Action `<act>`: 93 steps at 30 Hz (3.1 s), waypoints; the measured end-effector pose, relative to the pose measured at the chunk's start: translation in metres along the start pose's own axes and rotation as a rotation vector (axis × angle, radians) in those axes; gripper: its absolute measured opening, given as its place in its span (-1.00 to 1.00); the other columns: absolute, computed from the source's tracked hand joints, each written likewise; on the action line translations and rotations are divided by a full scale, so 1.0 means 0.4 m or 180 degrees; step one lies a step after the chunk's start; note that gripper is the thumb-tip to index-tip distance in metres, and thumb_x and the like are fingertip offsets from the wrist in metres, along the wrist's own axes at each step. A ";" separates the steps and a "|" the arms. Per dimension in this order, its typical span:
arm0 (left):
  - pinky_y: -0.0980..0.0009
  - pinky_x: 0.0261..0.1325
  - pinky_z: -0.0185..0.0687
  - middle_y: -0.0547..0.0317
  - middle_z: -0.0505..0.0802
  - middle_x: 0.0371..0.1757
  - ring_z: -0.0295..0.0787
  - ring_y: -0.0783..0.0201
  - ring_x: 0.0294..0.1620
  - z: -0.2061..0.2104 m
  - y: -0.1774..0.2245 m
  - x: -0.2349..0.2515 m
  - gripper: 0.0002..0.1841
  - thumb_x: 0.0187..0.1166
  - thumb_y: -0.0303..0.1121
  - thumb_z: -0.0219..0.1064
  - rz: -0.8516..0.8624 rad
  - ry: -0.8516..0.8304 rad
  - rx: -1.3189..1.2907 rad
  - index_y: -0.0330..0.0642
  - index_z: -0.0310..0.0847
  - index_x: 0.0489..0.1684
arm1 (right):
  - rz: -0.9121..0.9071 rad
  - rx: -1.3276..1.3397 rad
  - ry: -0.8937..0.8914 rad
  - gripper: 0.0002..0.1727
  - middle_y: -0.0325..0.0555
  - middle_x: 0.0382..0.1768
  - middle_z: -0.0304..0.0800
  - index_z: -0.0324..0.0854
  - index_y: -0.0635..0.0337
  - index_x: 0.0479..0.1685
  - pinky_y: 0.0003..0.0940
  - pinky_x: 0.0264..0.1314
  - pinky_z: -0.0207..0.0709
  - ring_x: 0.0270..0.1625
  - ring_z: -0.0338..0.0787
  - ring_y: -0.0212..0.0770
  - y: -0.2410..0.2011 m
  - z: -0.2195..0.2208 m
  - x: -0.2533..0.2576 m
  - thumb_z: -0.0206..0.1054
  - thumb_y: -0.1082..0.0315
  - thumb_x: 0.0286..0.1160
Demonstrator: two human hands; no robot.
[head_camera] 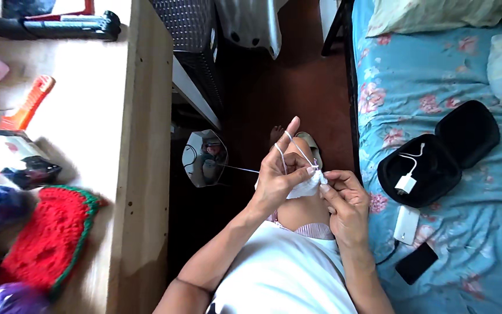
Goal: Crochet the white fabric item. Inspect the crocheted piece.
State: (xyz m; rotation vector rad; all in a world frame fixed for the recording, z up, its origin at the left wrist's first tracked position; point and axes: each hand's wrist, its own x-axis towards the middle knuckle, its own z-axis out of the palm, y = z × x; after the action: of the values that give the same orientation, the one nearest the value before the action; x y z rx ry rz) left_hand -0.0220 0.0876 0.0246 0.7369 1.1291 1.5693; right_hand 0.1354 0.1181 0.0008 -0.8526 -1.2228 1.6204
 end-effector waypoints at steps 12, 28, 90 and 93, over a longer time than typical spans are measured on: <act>0.44 0.05 0.77 0.23 0.89 -0.10 0.84 0.41 -0.11 0.031 -0.085 -0.015 -0.46 0.56 -0.59 0.35 0.2404 0.0433 0.1237 0.05 0.50 0.52 | -0.0124 -0.0291 -0.0070 -0.77 -0.27 -0.28 0.84 0.65 0.25 0.00 -0.71 -0.43 0.52 -0.43 0.67 -0.59 -0.053 0.024 0.023 0.33 0.64 0.42; 0.51 -0.15 0.74 0.27 0.86 -0.30 0.76 0.47 -0.34 0.013 -0.021 0.000 -0.33 0.34 -0.78 0.30 0.0860 0.0623 0.0092 -0.40 0.41 0.59 | -0.2276 -0.3184 0.0578 -0.81 0.05 -0.38 0.77 0.84 0.40 -0.21 -0.65 -0.19 0.59 -0.29 0.76 -0.32 0.015 0.020 0.007 0.30 0.51 0.56; 0.44 -0.04 0.77 0.25 0.91 -0.25 0.81 0.46 -0.24 0.032 -0.050 -0.001 -0.50 0.31 -0.76 0.32 0.1324 0.0864 0.0094 -0.32 0.74 0.30 | -0.1883 -0.2379 0.0548 -0.91 -0.07 -0.33 0.75 0.71 0.45 -0.25 -0.80 -0.10 0.60 -0.24 0.73 -0.58 0.013 0.041 0.010 0.34 0.55 0.48; 0.49 -0.04 0.75 0.21 0.90 -0.24 0.80 0.47 -0.22 0.036 -0.055 0.000 -0.56 0.29 -0.76 0.33 0.1576 0.0848 0.0391 -0.37 0.78 0.19 | -0.2138 -0.2886 0.0609 -0.85 0.02 -0.35 0.75 0.76 0.43 -0.27 -0.75 -0.11 0.58 -0.25 0.74 -0.45 0.003 0.039 0.010 0.32 0.51 0.54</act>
State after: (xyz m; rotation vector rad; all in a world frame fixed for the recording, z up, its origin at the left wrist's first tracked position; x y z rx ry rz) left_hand -0.0011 0.0926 0.0097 0.9619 1.3110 2.0733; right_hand 0.1198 0.1165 0.0038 -0.9407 -1.8651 0.3994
